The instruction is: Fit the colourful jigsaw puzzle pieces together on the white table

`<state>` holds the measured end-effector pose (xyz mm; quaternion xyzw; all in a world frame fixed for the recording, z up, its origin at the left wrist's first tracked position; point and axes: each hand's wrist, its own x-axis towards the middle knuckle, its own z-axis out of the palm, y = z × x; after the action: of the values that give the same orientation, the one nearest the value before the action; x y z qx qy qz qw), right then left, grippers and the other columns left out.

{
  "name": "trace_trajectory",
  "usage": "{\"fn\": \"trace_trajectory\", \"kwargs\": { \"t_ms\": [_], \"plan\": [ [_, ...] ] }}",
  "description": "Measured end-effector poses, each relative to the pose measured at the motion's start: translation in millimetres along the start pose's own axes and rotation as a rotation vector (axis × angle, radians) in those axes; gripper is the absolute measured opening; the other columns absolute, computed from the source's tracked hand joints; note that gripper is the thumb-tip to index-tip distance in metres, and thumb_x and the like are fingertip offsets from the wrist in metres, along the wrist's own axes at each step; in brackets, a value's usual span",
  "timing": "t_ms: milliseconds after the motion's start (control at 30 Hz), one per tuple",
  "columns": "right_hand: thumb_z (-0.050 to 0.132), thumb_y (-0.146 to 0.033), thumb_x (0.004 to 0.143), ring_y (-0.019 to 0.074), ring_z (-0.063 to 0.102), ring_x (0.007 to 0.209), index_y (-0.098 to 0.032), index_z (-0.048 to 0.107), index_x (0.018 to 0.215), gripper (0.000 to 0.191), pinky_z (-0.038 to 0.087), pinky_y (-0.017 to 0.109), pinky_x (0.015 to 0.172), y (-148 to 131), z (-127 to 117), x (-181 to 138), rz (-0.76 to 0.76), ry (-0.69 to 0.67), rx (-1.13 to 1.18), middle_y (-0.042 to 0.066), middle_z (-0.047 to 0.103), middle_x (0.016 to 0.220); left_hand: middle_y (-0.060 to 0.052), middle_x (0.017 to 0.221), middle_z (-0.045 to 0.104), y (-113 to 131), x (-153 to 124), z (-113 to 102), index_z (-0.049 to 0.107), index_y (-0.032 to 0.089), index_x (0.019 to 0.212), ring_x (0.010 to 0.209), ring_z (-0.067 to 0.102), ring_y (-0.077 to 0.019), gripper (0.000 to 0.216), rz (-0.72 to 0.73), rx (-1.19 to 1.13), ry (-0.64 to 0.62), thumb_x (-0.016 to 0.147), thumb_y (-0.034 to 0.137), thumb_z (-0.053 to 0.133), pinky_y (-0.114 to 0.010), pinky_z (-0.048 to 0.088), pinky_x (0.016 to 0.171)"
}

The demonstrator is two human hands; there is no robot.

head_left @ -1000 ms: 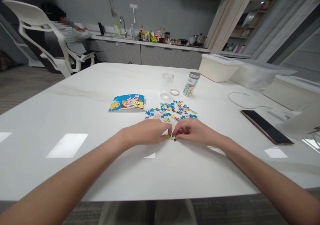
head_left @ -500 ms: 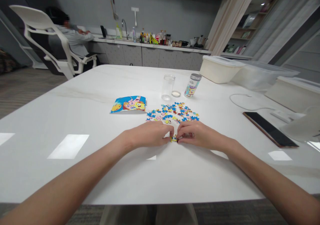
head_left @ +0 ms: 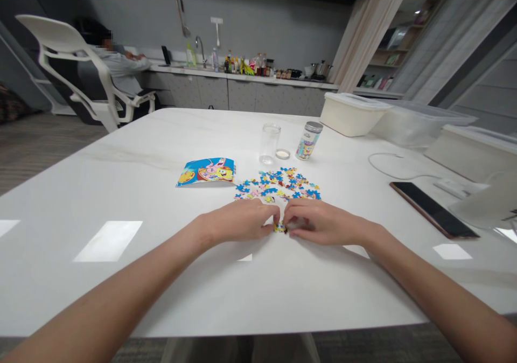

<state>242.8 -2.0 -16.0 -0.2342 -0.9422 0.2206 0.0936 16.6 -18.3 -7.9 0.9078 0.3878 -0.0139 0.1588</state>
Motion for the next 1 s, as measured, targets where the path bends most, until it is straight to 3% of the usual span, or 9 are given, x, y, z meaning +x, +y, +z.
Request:
{"fn": "trace_trajectory", "kwargs": {
  "t_ms": [300,433,700,1000],
  "plan": [
    [0.049,-0.028,0.094,0.0163,0.057,0.081,-0.02,0.06,0.102,0.016,0.044,0.03,0.071,12.6,-5.8,-1.8,0.117,0.02,-0.069,0.006,0.062,0.097,-0.004,0.075,0.064,-2.4,-2.4,-3.3,0.059,0.023,0.108,0.071,0.061,-0.0197,0.024,-0.015,0.072,-0.016,0.089,0.03,0.047,-0.027,0.045,0.066],
    [0.047,-0.026,0.094,0.017,0.058,0.083,-0.02,0.06,0.101,0.016,0.043,0.03,0.074,19.0,-5.7,-1.0,0.184,0.133,-0.163,0.006,0.063,0.097,-0.004,0.075,0.064,-7.0,-3.4,-5.6,0.059,0.021,0.108,0.066,0.06,-0.0182,0.025,-0.064,0.133,0.008,0.087,0.027,0.047,-0.026,0.045,0.063],
    [0.046,-0.024,0.091,0.0165,0.058,0.078,-0.018,0.064,0.097,0.019,0.041,0.028,0.071,32.7,-4.4,3.2,0.531,0.389,-0.203,0.006,0.065,0.092,-0.004,0.072,0.063,-1.9,-4.5,-7.9,0.062,0.021,0.105,0.061,0.058,-0.0161,0.024,-0.034,0.145,0.017,0.088,0.031,0.049,-0.024,0.041,0.057],
    [0.048,-0.022,0.091,0.0168,0.061,0.083,-0.018,0.066,0.096,0.019,0.04,0.025,0.071,35.5,-4.5,4.6,0.733,0.343,-0.225,0.007,0.068,0.097,0.0,0.059,0.057,0.0,-2.2,2.8,0.059,0.022,0.11,0.058,0.056,-0.017,0.027,-0.017,0.144,0.011,0.089,0.03,0.044,-0.025,0.042,0.059]
  ]
}}
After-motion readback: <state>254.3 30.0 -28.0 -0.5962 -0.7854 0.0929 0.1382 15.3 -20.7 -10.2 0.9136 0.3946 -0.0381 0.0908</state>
